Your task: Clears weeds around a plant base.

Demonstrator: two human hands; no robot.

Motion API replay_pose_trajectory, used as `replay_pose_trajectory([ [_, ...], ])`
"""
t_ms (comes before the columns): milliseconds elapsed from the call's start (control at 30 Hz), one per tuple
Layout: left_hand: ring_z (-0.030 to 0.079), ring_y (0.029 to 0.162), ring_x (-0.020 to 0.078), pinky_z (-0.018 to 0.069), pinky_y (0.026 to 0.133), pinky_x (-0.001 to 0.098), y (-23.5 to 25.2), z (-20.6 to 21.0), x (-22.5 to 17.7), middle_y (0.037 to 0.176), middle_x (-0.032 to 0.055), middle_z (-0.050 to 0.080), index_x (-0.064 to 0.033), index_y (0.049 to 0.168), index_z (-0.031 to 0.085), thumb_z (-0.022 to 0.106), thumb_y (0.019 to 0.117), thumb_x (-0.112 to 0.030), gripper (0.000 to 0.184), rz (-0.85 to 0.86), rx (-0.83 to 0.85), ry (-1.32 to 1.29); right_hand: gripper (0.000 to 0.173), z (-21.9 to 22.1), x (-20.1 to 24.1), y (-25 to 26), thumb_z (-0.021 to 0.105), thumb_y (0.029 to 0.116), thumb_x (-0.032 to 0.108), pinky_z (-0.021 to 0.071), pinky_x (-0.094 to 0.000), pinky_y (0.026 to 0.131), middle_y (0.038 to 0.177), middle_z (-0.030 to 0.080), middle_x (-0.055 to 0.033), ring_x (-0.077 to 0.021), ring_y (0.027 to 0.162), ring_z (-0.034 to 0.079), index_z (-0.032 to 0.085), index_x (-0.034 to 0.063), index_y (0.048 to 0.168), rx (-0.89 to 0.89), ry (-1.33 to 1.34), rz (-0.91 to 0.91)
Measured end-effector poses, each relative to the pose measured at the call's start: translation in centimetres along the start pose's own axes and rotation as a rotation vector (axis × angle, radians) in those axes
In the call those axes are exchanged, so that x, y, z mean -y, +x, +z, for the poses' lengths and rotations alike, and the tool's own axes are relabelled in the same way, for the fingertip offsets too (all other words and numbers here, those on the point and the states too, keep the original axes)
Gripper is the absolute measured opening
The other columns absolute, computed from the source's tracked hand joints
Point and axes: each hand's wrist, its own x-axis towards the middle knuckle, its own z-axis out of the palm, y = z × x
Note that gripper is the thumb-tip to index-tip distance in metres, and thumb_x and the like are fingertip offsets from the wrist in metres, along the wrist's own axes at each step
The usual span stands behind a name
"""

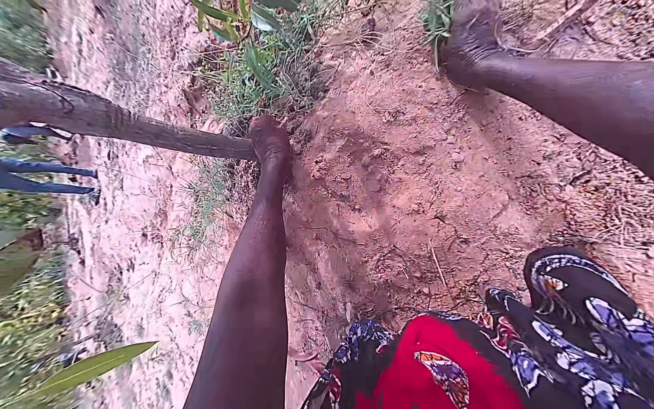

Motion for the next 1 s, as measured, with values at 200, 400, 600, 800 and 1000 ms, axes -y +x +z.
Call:
replay_pose_trajectory([
  [200, 0.049, 0.139, 0.0408, 0.0387, 0.115, 0.0553, 5.8, 1.1, -2.0, 0.143, 0.0293, 0.055, 0.0056, 0.133, 0.061, 0.057, 0.1041, -0.026, 0.043, -0.071, 0.065, -0.055, 0.060, 0.6, -0.2, 0.1, 0.060, 0.0933, 0.008, 0.0335, -0.0636, 0.115, 0.149, 0.049, -0.0321, -0.0502, 0.140, 0.046, 0.044, -0.0043, 0.150, -0.061, -0.071, 0.035],
  [400, 0.050, 0.138, 0.0359, 0.0362, 0.117, 0.0459, 6.4, 3.0, -2.3, 0.142, 0.0276, 0.056, 0.0052, 0.140, 0.056, 0.042, 0.1110, -0.018, 0.040, -0.009, -0.096, -0.421, 0.054, 1.0, -0.2, 0.4, 0.058, 0.0954, 0.009, 0.0356, -0.0645, 0.113, 0.146, 0.051, -0.0323, -0.0514, 0.136, 0.049, 0.048, -0.0035, 0.147, -0.089, -0.086, 0.033],
  [600, 0.063, 0.090, 0.0170, 0.0531, 0.086, 0.0326, 8.6, 5.0, 0.4, 0.102, 0.0148, 0.062, 0.0051, 0.123, 0.058, 0.037, 0.1131, -0.021, 0.035, -0.117, -0.262, -0.939, 0.057, 1.0, 0.1, 0.2, 0.062, 0.0929, 0.008, 0.0357, -0.0658, 0.112, 0.145, 0.051, -0.0330, -0.0528, 0.134, 0.050, 0.048, -0.0038, 0.146, -0.102, -0.075, 0.042],
  [800, 0.060, 0.105, 0.0186, 0.0479, 0.097, 0.0322, 4.3, 4.9, -0.4, 0.122, 0.0212, 0.062, 0.0086, 0.136, 0.054, 0.038, 0.1122, -0.015, 0.037, -0.051, -0.347, -0.937, 0.057, 0.9, 0.3, 0.3, 0.060, 0.0924, 0.005, 0.0351, -0.0672, 0.111, 0.146, 0.050, -0.0349, -0.0551, 0.134, 0.049, 0.047, -0.0056, 0.147, -0.087, -0.086, 0.033],
  [1000, 0.058, 0.091, 0.0077, 0.0488, 0.086, 0.0224, -0.5, 1.6, -0.1, 0.108, 0.0131, 0.062, 0.0093, 0.126, 0.057, 0.041, 0.1095, -0.009, 0.029, -0.016, -0.578, -0.944, 0.060, 0.8, 0.2, 0.4, 0.060, 0.0923, 0.004, 0.0342, -0.0672, 0.112, 0.148, 0.049, -0.0342, -0.0542, 0.136, 0.048, 0.045, -0.0035, 0.150, -0.070, -0.082, 0.045],
])
